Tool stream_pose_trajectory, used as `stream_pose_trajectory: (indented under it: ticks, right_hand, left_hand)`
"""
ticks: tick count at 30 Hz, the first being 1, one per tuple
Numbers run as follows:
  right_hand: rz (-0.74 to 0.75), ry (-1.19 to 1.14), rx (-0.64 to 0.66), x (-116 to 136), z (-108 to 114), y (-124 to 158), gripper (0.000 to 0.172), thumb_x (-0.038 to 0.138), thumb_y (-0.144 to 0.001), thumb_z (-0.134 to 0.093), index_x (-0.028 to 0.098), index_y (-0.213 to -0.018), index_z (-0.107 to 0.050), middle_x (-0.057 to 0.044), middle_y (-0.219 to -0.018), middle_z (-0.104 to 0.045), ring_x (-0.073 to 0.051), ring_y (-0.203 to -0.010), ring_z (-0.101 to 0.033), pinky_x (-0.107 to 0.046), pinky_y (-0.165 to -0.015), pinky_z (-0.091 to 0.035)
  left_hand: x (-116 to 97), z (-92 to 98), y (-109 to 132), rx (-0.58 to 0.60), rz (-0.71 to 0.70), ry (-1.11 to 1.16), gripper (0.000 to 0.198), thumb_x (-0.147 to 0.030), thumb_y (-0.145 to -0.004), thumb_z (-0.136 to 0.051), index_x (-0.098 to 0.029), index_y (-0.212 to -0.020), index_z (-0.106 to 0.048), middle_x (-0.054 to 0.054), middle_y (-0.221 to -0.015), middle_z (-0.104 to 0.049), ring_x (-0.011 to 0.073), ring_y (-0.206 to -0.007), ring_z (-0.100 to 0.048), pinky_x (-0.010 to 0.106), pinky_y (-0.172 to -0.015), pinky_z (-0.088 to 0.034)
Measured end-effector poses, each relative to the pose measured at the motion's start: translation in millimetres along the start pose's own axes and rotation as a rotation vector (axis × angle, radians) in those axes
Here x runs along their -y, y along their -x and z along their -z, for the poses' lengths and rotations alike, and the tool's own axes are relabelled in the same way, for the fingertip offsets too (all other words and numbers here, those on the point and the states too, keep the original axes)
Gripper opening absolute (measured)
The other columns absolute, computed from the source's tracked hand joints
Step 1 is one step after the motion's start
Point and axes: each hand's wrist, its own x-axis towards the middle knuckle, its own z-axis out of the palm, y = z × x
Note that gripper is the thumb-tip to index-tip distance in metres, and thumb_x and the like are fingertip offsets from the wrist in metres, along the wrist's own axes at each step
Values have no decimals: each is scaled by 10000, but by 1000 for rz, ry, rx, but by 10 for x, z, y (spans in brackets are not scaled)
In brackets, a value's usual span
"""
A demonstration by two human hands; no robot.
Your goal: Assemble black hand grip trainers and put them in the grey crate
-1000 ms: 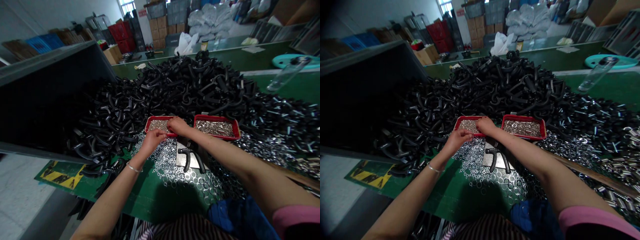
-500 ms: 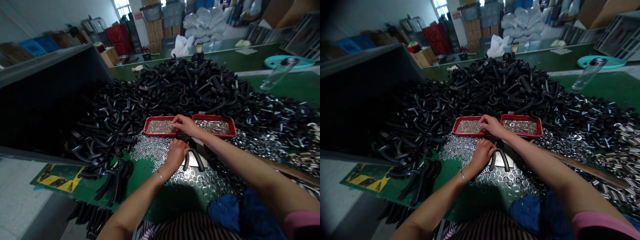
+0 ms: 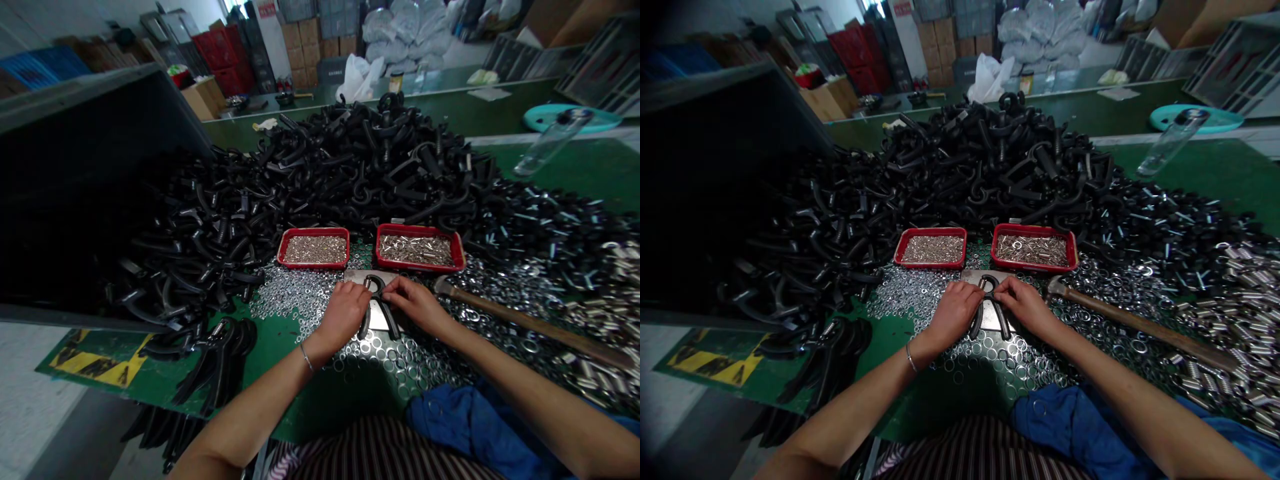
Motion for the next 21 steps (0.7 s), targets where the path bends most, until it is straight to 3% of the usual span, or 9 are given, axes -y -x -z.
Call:
stream_pose_trajectory:
  ticks: [4,8,15,21]
  right_hand:
    - [207,209,-38,-4,-85,-97,130,293,-946,-545,216,-866,-613,-59,-870,-667,-229,-856,-620,-390,-819,-489]
    - [391,386,-52,-67,-165,-129,136,308,-968,-545,218,-903,-624,-91,-928,-656,-255,-926,-586,-424,-870,-478]
    - [453,549,-52,-131,-237,-153,216,319,-1001,-477,193,-944,-644,-122,-956,-657,-270,-949,-562,-420,-844,-489]
    - [462,649,-41,-107,-275,-123,235,298,-1005,-458,187,-941,-656,-139,-965,-645,-286,-956,-548,-435,-835,-498]
  left_hand:
    - [29,-28,85,-51,154,261,204,-238,-964,-544,-203,-1155,-606,64,-1150,-628,235,-1092,-526,391,-985,-402]
    - [99,-55,154,-87,241,295,219,-231,-919,-615,-191,-1135,-604,78,-1173,-613,251,-1129,-501,414,-1013,-377]
    - [222,22,98,4,195,283,144,-279,-915,-639,-193,-1031,-641,65,-1050,-638,260,-1057,-530,408,-946,-391]
    - [256,20,79,6,149,256,145,-275,-913,-641,-183,-1025,-635,67,-1044,-638,260,-1047,-540,402,-933,-397]
